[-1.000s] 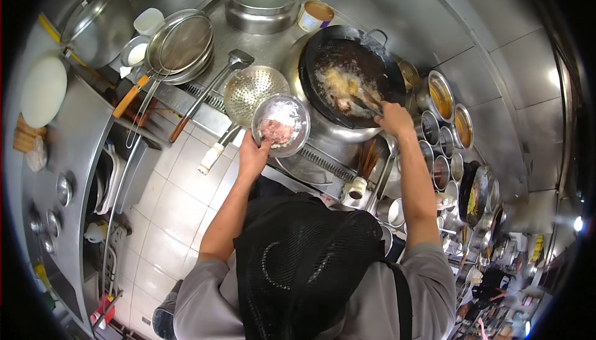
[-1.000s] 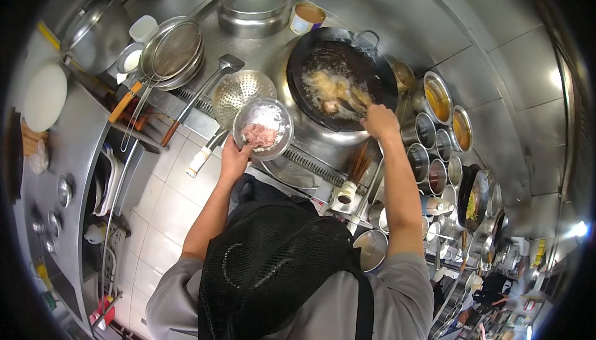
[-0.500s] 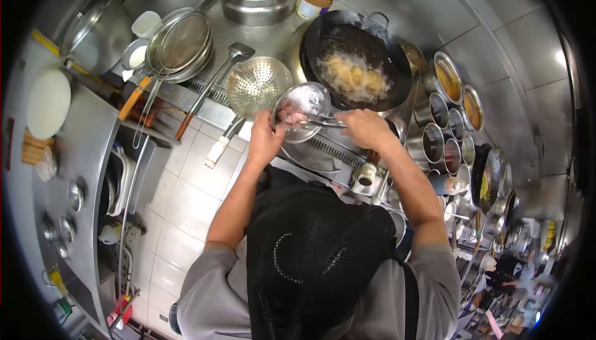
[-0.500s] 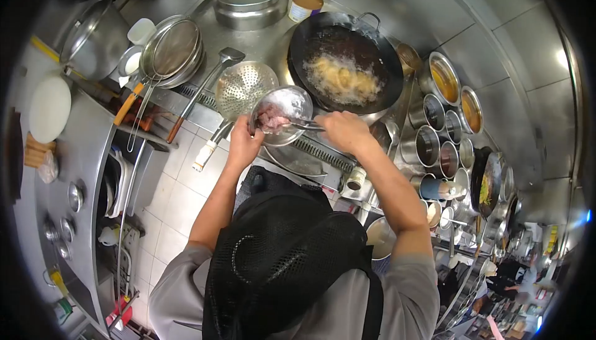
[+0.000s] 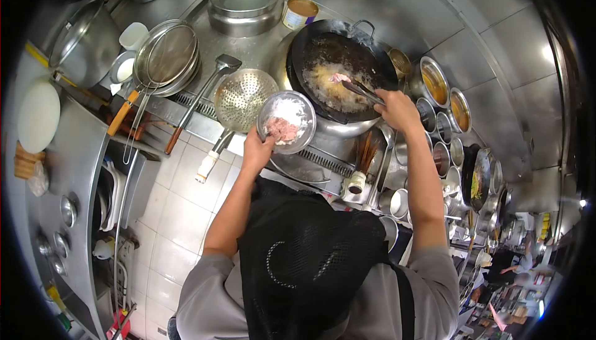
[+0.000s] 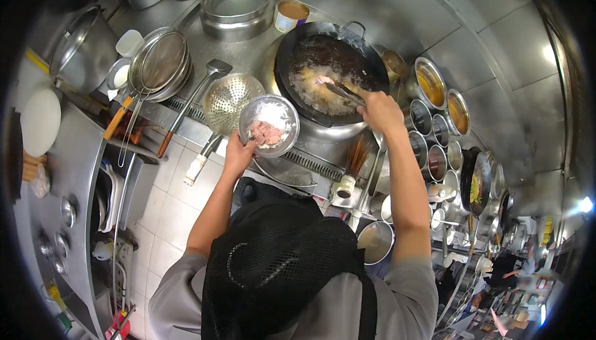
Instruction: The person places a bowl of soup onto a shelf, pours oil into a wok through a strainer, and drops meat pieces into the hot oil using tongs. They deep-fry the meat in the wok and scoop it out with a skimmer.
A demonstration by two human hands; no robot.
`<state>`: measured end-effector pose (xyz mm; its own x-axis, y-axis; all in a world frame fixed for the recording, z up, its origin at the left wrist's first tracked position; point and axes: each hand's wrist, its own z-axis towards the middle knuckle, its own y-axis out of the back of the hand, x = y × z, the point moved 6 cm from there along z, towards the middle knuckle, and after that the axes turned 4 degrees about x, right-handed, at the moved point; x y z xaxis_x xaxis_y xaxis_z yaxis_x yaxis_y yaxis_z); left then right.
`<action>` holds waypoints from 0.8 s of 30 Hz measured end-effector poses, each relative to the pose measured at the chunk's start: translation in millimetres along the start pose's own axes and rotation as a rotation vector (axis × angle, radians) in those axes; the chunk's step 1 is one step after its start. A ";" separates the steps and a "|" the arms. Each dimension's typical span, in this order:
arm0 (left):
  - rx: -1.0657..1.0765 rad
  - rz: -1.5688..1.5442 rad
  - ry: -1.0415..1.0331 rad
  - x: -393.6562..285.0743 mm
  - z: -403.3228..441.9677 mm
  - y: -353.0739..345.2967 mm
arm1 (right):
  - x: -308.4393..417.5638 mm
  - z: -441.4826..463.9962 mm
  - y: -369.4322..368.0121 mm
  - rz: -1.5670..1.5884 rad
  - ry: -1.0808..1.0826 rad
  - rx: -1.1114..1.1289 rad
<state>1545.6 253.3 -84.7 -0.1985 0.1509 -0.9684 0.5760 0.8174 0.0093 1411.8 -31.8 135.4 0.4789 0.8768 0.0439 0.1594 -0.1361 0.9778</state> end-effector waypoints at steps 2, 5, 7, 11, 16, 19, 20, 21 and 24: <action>-0.020 0.032 0.044 -4.0 -10.1 8.2 | -21.0 38.7 -22.9 -0.145 -0.097 0.027; -0.031 -0.059 0.060 -4.2 -25.4 18.6 | -33.8 85.9 -49.6 -0.260 -0.181 0.104; -0.071 -0.048 0.025 9.6 -25.3 27.5 | -45.3 105.4 -58.0 -0.273 -0.193 0.125; -0.105 0.028 0.049 2.6 -33.1 38.6 | -56.4 96.8 -34.9 -0.229 -0.218 -0.024; -0.222 -0.054 -0.139 -17.4 -26.2 33.3 | 10.9 19.6 21.8 0.056 0.081 -0.210; -0.286 0.227 -0.179 -16.9 -18.2 33.7 | 58.2 -13.9 1.1 0.122 0.269 -0.017; -0.257 0.255 -0.135 -19.5 -19.1 31.5 | 72.4 -17.9 -11.1 0.119 0.321 0.039; -0.243 0.258 -0.138 -21.7 -19.7 29.2 | 86.8 -17.6 -23.6 0.095 0.317 0.138; -0.243 0.327 -0.320 -39.9 -26.6 24.1 | 113.3 -9.8 -52.8 0.020 0.347 0.125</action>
<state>1546.3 281.8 -39.3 0.2358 0.2731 -0.9326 0.3592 0.8672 0.3448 1449.2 79.2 90.8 0.1647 0.9748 0.1507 0.2672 -0.1912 0.9445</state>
